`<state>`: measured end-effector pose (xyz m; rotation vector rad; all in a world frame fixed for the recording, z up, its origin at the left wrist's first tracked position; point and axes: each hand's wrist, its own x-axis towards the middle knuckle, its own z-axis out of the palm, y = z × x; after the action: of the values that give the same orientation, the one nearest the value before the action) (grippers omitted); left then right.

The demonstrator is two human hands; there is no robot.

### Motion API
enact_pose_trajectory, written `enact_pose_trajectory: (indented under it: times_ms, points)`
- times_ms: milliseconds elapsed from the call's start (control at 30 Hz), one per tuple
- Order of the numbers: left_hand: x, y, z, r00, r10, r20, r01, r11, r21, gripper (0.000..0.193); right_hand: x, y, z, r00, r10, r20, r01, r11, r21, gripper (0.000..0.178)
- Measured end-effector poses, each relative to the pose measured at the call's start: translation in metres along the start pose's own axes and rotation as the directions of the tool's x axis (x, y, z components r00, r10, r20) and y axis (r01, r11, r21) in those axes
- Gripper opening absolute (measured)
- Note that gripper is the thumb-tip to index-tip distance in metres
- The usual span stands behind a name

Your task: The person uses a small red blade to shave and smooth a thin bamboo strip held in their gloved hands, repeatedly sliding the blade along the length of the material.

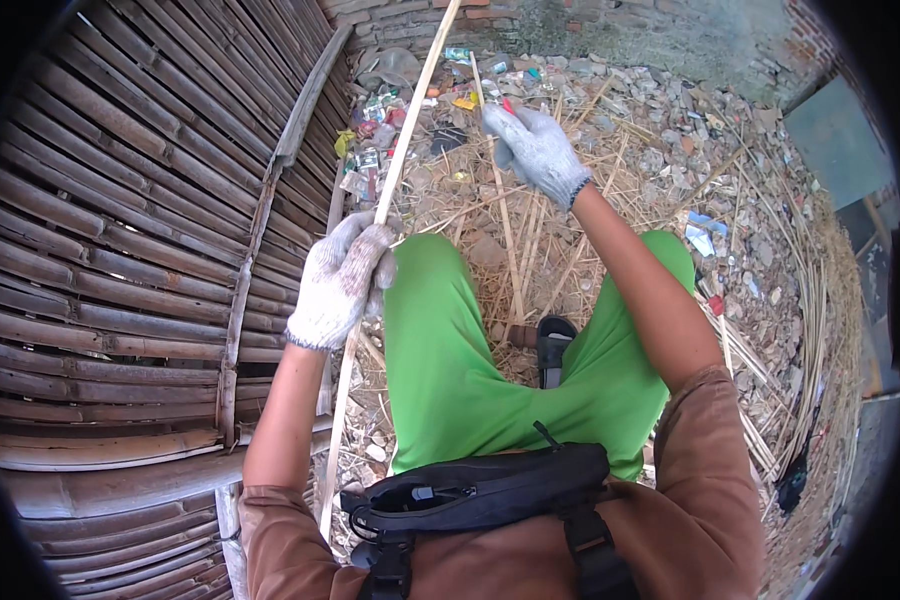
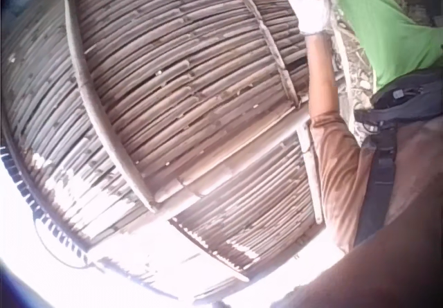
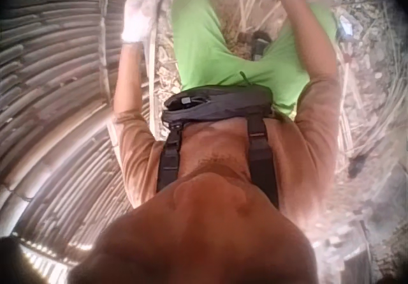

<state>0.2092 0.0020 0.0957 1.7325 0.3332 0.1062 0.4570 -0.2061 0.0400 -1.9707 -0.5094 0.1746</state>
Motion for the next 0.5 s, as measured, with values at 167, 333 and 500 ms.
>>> enact_pose_trajectory:
  times_ms: [167,333,500]
  points:
    - [0.078,0.036,0.067,0.973,0.096,0.211,-0.113,0.991,0.067,0.031,-0.002,-0.042,-0.026,0.994,-0.03,0.108,-0.007,0.945,0.327,0.051]
    - [0.124,0.022,0.102,0.895,0.094,0.436,-0.123,0.992,0.038,0.038,0.045,0.009,-0.112,0.969,-0.011,-0.248,0.113,0.909,0.401,0.032]
    - [0.121,-0.024,0.057,0.755,-0.011,0.655,0.13,0.983,-0.133,0.07,0.06,0.113,-0.161,0.888,0.244,-0.39,-0.019,0.866,0.5,0.03]
